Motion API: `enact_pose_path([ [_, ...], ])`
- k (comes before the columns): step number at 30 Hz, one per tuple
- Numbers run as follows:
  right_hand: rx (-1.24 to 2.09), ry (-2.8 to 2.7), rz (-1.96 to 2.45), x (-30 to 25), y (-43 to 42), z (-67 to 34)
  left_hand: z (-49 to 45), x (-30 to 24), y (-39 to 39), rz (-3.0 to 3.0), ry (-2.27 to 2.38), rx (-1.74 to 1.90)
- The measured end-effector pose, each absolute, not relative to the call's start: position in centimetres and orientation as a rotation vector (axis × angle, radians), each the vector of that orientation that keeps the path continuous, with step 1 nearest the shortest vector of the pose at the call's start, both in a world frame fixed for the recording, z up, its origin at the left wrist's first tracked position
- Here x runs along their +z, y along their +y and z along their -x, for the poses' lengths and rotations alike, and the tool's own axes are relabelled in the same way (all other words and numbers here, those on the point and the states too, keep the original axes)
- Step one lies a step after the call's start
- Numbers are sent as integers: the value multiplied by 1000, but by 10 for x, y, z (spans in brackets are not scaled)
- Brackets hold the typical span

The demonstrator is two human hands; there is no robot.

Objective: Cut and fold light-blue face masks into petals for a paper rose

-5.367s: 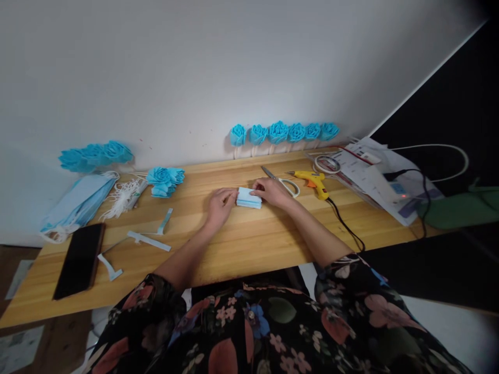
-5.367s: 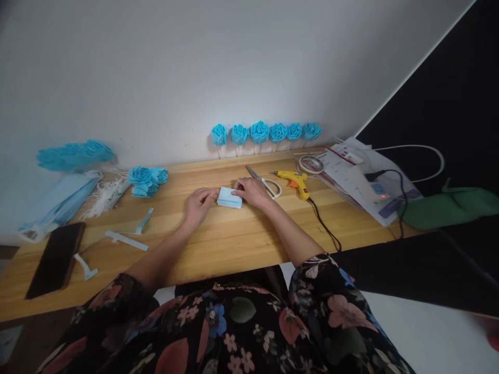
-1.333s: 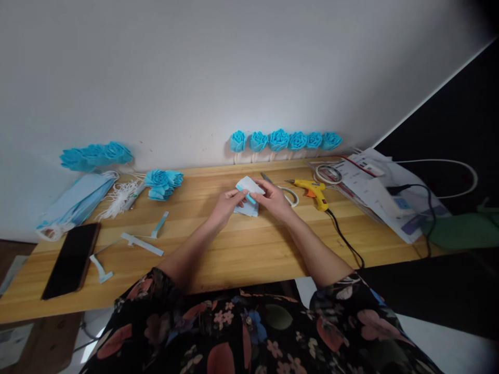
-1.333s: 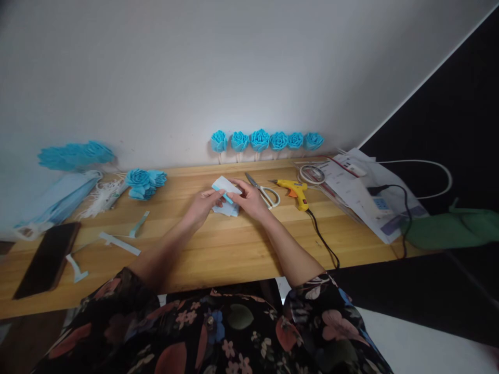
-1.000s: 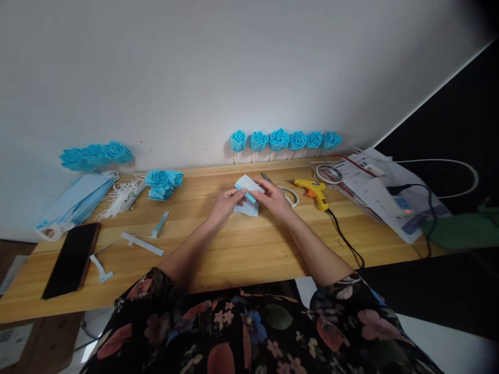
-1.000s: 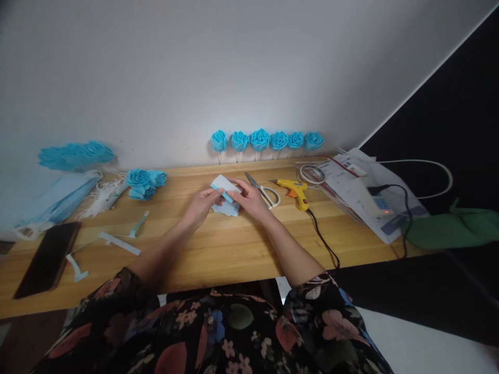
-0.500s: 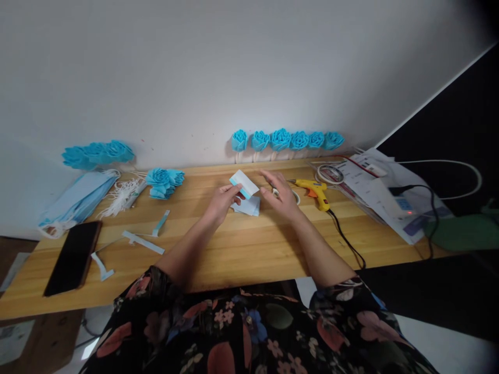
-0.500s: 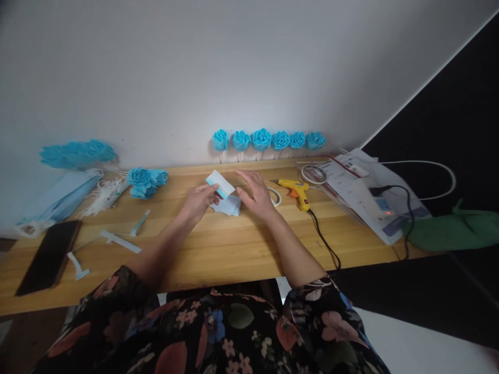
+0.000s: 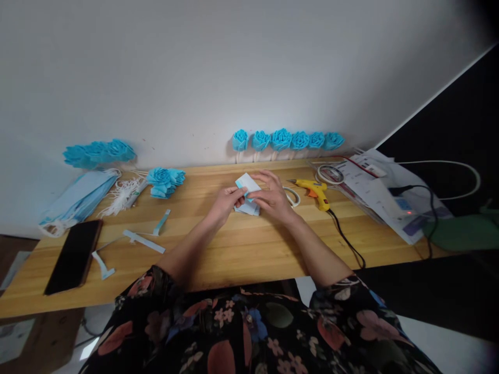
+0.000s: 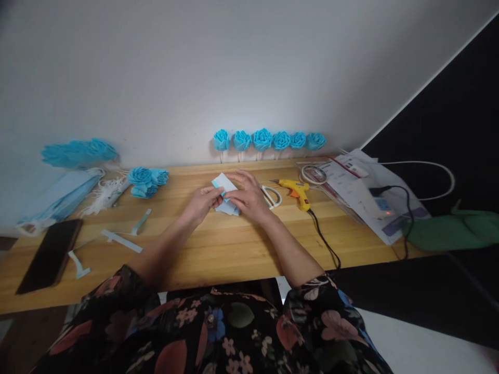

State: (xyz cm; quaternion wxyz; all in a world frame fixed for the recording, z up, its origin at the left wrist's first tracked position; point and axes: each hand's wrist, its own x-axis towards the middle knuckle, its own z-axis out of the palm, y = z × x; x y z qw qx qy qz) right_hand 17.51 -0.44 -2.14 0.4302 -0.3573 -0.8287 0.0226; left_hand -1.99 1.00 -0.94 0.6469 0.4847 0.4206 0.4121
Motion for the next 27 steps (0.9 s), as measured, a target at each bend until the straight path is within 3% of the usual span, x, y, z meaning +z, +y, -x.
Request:
enact_pose_path([
  [13, 635, -1687, 1063, -24, -5, -170, 19, -11, 8, -1224, 1001, 924],
  [27, 911, -1459, 1155, -31, -4, -165, 20, -11, 6, -1177, 959, 898],
])
